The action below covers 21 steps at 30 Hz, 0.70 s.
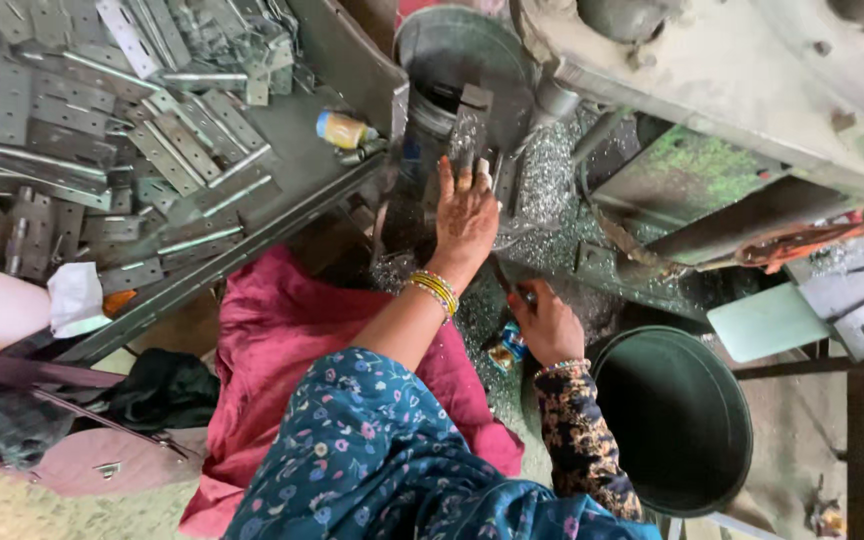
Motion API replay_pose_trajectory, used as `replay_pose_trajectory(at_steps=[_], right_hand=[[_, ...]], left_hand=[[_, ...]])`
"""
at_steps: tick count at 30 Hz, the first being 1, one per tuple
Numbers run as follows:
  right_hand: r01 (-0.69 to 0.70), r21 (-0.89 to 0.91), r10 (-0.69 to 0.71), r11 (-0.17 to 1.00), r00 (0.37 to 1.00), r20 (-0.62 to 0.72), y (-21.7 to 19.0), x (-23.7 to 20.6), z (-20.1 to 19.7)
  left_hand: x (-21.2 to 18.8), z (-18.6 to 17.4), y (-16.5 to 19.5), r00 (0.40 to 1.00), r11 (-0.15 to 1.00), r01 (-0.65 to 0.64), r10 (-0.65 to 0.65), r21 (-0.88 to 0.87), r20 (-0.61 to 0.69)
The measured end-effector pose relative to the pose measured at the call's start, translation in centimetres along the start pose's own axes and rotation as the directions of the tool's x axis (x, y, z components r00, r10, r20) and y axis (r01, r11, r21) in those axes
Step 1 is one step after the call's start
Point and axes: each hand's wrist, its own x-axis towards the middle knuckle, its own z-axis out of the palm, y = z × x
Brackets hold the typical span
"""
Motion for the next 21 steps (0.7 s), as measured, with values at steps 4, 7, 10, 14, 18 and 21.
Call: replay_pose_trajectory(at_steps=[4, 7, 10, 14, 18, 21], right_hand=[[0.033, -0.054, -0.033, 0.998, 0.999, -0.008, 1.7, 0.8, 0.8], [0.047, -0.047, -0.048, 0.998, 0.999, -0.003, 4.8, 1.6, 3.4], [0.033, 0.011, -0.033, 0.999, 0.998, 0.053, 7.8, 1.1, 7.9], [-0.177, 0.123, 0.155, 0.976, 0.973, 0.174, 9.1, 0.0, 11.2], [-0.047, 0.047, 0.041, 0.998, 0.992, 0.123, 8.4, 1.0, 8.5], [-0.061, -0.113, 0.073, 0.992, 0.992, 0.106, 7.6, 1.7, 6.3]], left_hand=[[1.3, 0.3, 0.3, 0.999, 0.997, 0.024, -0.027, 0.069, 0.039], [2.1, 0.5, 0.5, 0.994, 0.999, 0.042, -0.040, -0.021, 0.101], [2.1, 0.3, 0.6, 0.994, 1.000, 0.026, -0.025, -0.008, 0.105], [1.4, -0.2, 0.2, 0.998, 0.997, 0.001, -0.006, 0.071, 0.070], [1.9, -0.1, -0.3, 0.997, 0.999, 0.005, -0.008, 0.037, 0.077], [3.1, 0.5, 0.0, 0.999, 0.998, 0.036, -0.037, 0.059, 0.019]])
